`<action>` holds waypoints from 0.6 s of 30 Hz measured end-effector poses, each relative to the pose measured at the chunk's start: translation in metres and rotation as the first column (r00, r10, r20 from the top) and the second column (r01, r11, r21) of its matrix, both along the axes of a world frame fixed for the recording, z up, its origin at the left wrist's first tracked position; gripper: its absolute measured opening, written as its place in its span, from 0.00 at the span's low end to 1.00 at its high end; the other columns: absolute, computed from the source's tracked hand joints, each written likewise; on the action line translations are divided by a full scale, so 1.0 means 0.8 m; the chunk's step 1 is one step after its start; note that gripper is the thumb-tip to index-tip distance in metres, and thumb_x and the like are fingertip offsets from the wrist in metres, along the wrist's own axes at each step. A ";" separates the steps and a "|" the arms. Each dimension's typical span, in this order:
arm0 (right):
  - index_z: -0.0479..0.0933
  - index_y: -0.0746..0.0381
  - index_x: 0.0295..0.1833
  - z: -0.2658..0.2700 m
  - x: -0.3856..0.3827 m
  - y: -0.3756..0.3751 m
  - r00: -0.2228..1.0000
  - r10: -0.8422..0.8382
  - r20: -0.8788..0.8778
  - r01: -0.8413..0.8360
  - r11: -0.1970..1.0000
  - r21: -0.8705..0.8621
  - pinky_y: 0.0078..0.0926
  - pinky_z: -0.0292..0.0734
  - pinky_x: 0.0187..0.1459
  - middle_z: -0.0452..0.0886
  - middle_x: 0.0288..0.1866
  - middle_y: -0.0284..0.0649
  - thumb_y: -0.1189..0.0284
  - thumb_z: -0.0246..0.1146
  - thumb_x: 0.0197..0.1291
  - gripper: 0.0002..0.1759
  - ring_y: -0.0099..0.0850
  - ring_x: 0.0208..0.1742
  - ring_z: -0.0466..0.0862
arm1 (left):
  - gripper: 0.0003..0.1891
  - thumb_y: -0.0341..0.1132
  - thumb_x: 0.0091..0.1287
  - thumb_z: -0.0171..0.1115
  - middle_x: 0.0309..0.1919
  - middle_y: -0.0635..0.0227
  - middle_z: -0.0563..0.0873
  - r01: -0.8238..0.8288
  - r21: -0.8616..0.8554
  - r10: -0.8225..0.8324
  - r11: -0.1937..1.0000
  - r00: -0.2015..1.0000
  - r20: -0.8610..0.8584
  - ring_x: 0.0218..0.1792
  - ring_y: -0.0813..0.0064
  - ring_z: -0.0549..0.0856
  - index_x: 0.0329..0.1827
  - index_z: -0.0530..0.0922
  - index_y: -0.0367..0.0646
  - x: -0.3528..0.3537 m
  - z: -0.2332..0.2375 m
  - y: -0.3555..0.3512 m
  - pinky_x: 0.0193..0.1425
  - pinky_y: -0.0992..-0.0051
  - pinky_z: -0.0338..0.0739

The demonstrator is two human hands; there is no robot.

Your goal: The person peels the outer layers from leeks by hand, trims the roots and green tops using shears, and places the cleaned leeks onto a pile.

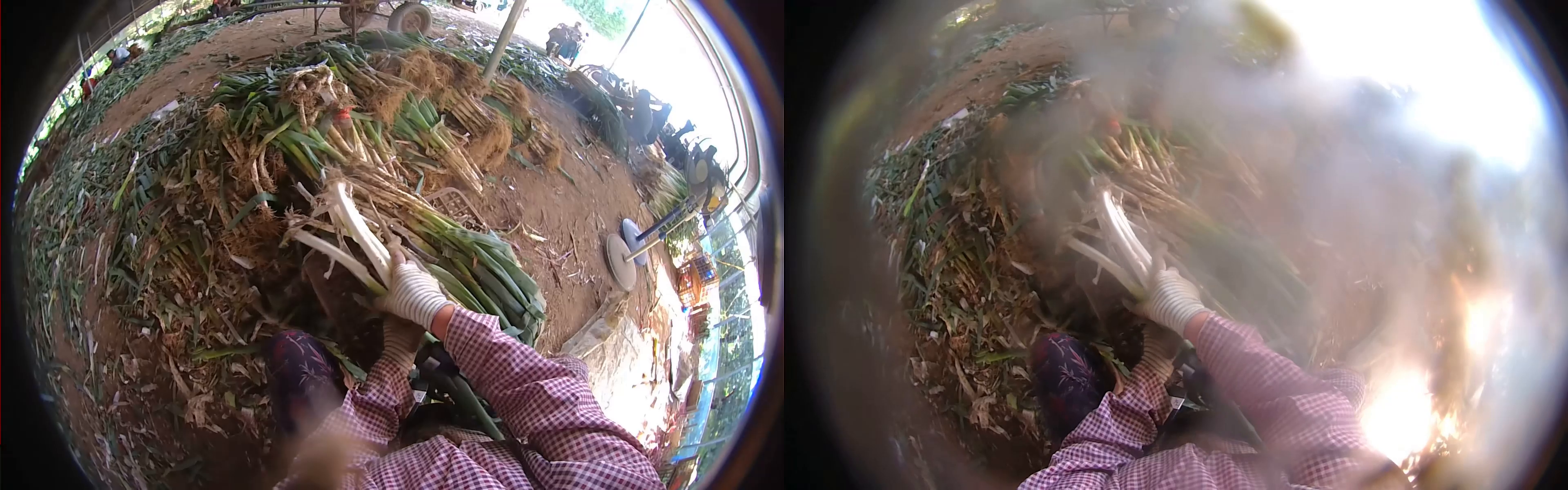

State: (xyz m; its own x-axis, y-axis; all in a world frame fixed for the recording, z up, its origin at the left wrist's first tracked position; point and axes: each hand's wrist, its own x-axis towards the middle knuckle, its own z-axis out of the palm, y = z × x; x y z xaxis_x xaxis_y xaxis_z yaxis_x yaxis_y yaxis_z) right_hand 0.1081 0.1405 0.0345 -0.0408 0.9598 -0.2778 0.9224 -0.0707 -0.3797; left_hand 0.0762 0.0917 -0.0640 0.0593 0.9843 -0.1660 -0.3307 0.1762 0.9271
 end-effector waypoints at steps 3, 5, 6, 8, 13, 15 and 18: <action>0.60 0.64 0.64 0.018 0.025 0.004 0.986 0.091 -0.138 -0.089 0.996 0.021 0.39 0.75 0.50 0.78 0.48 0.56 0.63 0.71 0.40 0.44 0.50 0.49 0.81 | 0.37 0.43 0.58 0.67 0.60 0.59 0.72 0.207 0.158 -0.175 0.966 0.965 -0.196 0.59 0.69 0.74 0.66 0.60 0.38 -0.003 0.013 -0.010 0.61 0.70 0.72; 0.61 0.66 0.63 0.030 0.040 0.012 0.986 0.039 -0.160 -0.039 0.999 0.004 0.33 0.76 0.50 0.79 0.47 0.51 0.65 0.71 0.41 0.42 0.42 0.47 0.81 | 0.34 0.46 0.61 0.65 0.60 0.59 0.74 0.379 0.407 -0.224 0.831 0.898 -0.379 0.57 0.73 0.75 0.65 0.63 0.38 0.000 -0.038 -0.011 0.59 0.72 0.73; 0.61 0.68 0.65 0.037 0.047 0.013 0.988 0.006 -0.155 -0.005 1.000 0.013 0.26 0.77 0.50 0.80 0.48 0.47 0.67 0.71 0.41 0.44 0.34 0.47 0.81 | 0.34 0.46 0.61 0.65 0.60 0.59 0.74 0.381 0.418 -0.222 0.824 0.898 -0.381 0.57 0.73 0.75 0.65 0.63 0.38 -0.003 -0.027 -0.014 0.59 0.72 0.73; 0.60 0.69 0.65 0.052 0.073 0.011 0.955 0.032 -0.295 0.011 0.989 0.144 0.24 0.77 0.51 0.80 0.49 0.44 0.71 0.70 0.42 0.42 0.32 0.47 0.80 | 0.32 0.42 0.59 0.68 0.57 0.59 0.76 0.601 0.164 -0.528 0.782 0.779 -0.339 0.55 0.73 0.76 0.62 0.68 0.37 -0.016 0.013 -0.020 0.55 0.72 0.74; 0.64 0.65 0.64 0.155 0.090 -0.025 0.721 0.146 -0.677 0.001 0.977 0.212 0.24 0.76 0.50 0.78 0.48 0.38 0.81 0.66 0.43 0.37 0.27 0.47 0.78 | 0.37 0.35 0.53 0.74 0.58 0.55 0.73 -0.098 0.584 0.356 0.806 0.868 -0.346 0.56 0.64 0.73 0.64 0.65 0.35 -0.085 0.105 -0.012 0.55 0.64 0.74; 0.66 0.65 0.61 0.151 0.101 -0.036 0.646 0.321 -0.693 -0.076 0.930 0.360 0.23 0.76 0.45 0.78 0.42 0.39 0.78 0.68 0.43 0.35 0.25 0.43 0.77 | 0.40 0.33 0.52 0.74 0.62 0.52 0.68 -0.224 0.763 0.579 0.606 0.782 -0.231 0.60 0.62 0.70 0.66 0.61 0.34 -0.111 0.173 0.011 0.56 0.65 0.74; 0.66 0.66 0.59 0.185 0.071 -0.081 0.856 0.357 -0.374 -0.219 0.906 0.363 0.24 0.77 0.44 0.78 0.41 0.43 0.76 0.69 0.41 0.35 0.28 0.43 0.79 | 0.39 0.29 0.52 0.72 0.56 0.53 0.73 -0.401 0.771 0.476 0.496 0.867 0.144 0.58 0.65 0.72 0.66 0.61 0.33 -0.132 0.228 0.062 0.55 0.70 0.75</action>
State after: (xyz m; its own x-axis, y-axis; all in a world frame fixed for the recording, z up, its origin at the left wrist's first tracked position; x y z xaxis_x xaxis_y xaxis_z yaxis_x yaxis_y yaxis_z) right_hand 0.1648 0.0760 0.1822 -0.3755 0.9181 0.1267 0.6271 0.3524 -0.6947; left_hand -0.0297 0.1413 0.1182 -0.3919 0.6369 0.6640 -0.0836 -0.7433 0.6637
